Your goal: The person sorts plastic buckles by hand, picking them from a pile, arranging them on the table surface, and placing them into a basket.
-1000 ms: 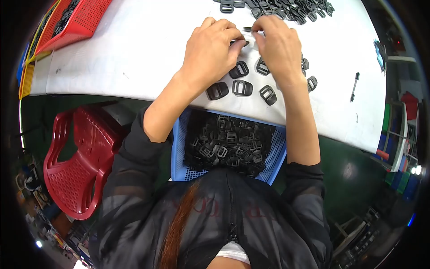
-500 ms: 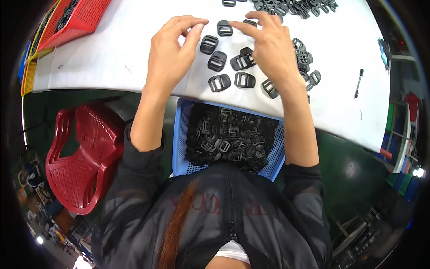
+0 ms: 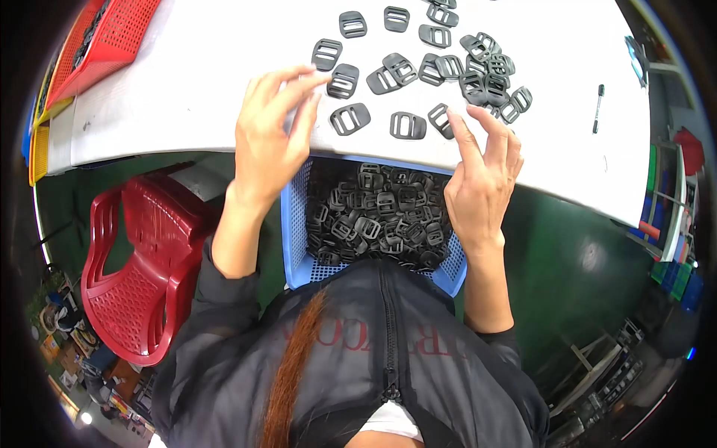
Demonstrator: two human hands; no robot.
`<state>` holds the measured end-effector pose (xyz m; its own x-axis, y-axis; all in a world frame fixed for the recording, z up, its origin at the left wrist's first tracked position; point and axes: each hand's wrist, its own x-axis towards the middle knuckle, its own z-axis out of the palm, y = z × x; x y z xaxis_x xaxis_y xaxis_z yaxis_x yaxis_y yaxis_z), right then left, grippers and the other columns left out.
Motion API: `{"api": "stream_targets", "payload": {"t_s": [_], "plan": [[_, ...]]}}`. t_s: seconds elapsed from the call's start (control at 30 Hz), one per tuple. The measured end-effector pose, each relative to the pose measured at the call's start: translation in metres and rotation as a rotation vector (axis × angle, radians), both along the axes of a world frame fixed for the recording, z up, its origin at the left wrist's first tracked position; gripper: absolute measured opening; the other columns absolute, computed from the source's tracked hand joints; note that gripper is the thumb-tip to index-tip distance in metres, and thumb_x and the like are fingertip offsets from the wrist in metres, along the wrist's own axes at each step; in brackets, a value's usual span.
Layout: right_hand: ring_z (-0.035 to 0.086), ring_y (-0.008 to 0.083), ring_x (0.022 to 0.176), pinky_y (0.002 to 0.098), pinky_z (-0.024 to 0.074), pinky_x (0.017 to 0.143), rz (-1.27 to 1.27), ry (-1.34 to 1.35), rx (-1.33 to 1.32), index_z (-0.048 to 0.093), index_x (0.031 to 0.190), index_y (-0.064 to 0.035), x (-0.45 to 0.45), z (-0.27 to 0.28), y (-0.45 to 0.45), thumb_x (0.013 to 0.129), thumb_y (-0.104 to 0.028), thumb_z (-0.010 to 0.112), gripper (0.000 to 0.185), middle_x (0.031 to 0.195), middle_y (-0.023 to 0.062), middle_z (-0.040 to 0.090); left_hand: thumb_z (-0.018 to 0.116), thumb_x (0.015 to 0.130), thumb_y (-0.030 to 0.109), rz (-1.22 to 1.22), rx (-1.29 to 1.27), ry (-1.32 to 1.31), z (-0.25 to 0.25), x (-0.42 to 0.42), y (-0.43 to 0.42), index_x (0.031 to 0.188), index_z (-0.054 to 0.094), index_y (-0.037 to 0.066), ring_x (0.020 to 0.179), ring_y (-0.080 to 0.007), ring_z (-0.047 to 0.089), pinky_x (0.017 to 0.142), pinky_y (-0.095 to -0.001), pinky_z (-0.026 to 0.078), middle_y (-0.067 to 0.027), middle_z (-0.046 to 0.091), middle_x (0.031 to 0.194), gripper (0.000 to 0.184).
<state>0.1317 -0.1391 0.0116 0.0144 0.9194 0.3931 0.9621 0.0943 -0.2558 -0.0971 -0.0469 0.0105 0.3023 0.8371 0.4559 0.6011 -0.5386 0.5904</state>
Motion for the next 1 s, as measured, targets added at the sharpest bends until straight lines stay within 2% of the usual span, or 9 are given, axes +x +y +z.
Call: {"api": "stream_targets", "payload": {"t_s": [0.13,0.23,0.33,0.37,0.47,0.6,0.8,0.9,1.0], "plan": [[0.047,0.0279,0.118,0.0410,0.0365,0.096,0.040,0.011,-0.041,0.067,0.119,-0.0139,-0.006,-0.001,-0.003,0.069,0.009,0.059,0.056,0.127,0.0066,0.054,0.063,0.090,0.013,-0.151,0.140,0.178,-0.003,0.014,0.050,0.125,0.064,0.011,0.123,-0.0316,0.052,0.103,-0.0416,0.042,-0.0142,0.055,0.133,0.035],[0.047,0.0284,0.119,0.0413,0.0363,0.097,0.004,0.057,-0.006,0.066,0.119,-0.0130,-0.008,0.001,0.004,0.070,0.009,0.059,0.055,0.127,0.0067,0.055,0.059,0.094,0.025,-0.360,0.271,0.350,-0.006,0.034,0.095,0.137,0.054,0.014,0.139,-0.0327,0.036,0.113,-0.0464,0.030,-0.0136,0.044,0.147,0.044],[0.047,0.0287,0.119,0.0417,0.0363,0.098,-0.026,0.066,0.024,0.065,0.118,-0.0119,-0.004,0.000,0.012,0.070,0.010,0.058,0.053,0.126,0.0070,0.055,0.053,0.097,0.036,-0.492,0.243,0.436,-0.018,0.057,0.119,0.143,0.047,0.017,0.146,-0.0316,0.024,0.117,-0.0500,0.022,-0.0116,0.037,0.153,0.050],[0.047,0.0288,0.119,0.0419,0.0363,0.098,-0.029,0.066,0.031,0.065,0.118,-0.0115,-0.004,0.002,0.013,0.070,0.010,0.058,0.052,0.126,0.0070,0.055,0.048,0.099,0.040,-0.487,0.198,0.465,-0.021,0.058,0.116,0.147,0.041,0.019,0.147,-0.0305,0.022,0.118,-0.0518,0.019,-0.0103,0.033,0.156,0.053],[0.047,0.0293,0.120,0.0427,0.0365,0.099,-0.042,0.085,0.040,0.065,0.117,-0.0108,0.001,0.001,0.011,0.071,0.011,0.056,0.052,0.126,0.0075,0.055,0.048,0.099,0.041,-0.461,0.123,0.533,-0.023,0.053,0.097,0.148,0.039,0.019,0.147,-0.0292,0.023,0.118,-0.0523,0.017,-0.0088,0.032,0.156,0.055],[0.047,0.0294,0.121,0.0430,0.0362,0.100,-0.071,0.077,0.013,0.064,0.118,-0.0100,0.006,-0.009,0.002,0.071,0.010,0.057,0.051,0.127,0.0076,0.054,0.051,0.097,0.041,-0.454,0.069,0.562,-0.019,0.047,0.053,0.148,0.040,0.020,0.145,-0.0277,0.029,0.118,-0.0526,0.018,-0.0074,0.035,0.155,0.056],[0.045,0.0277,0.124,0.0476,0.0307,0.103,-0.014,-0.071,-0.005,0.065,0.117,-0.0112,-0.001,-0.011,-0.020,0.073,0.005,0.061,0.048,0.128,0.0062,0.055,0.059,0.093,0.031,-0.405,-0.030,0.404,-0.018,0.053,-0.027,0.142,0.047,0.012,0.140,-0.0351,0.034,0.113,-0.0542,0.024,-0.0134,0.043,0.147,0.054],[0.048,0.0260,0.121,0.0475,0.0300,0.103,-0.005,0.006,0.011,0.070,0.108,-0.0128,0.009,-0.010,-0.041,0.071,0.003,0.062,0.041,0.123,0.0042,0.058,0.062,0.090,0.027,-0.498,-0.172,0.347,-0.005,0.050,-0.063,0.141,0.048,0.012,0.139,-0.0372,0.034,0.112,-0.0554,0.025,-0.0135,0.044,0.146,0.055],[0.051,0.0252,0.117,0.0445,0.0331,0.099,-0.080,0.022,0.037,0.072,0.103,-0.0132,0.028,0.000,-0.050,0.069,0.004,0.059,0.040,0.120,0.0032,0.060,0.067,0.086,0.017,-0.539,-0.138,0.161,0.006,0.051,-0.069,0.121,0.064,0.008,0.116,-0.0333,0.057,0.100,-0.0490,0.041,-0.0124,0.064,0.119,0.037]]}}
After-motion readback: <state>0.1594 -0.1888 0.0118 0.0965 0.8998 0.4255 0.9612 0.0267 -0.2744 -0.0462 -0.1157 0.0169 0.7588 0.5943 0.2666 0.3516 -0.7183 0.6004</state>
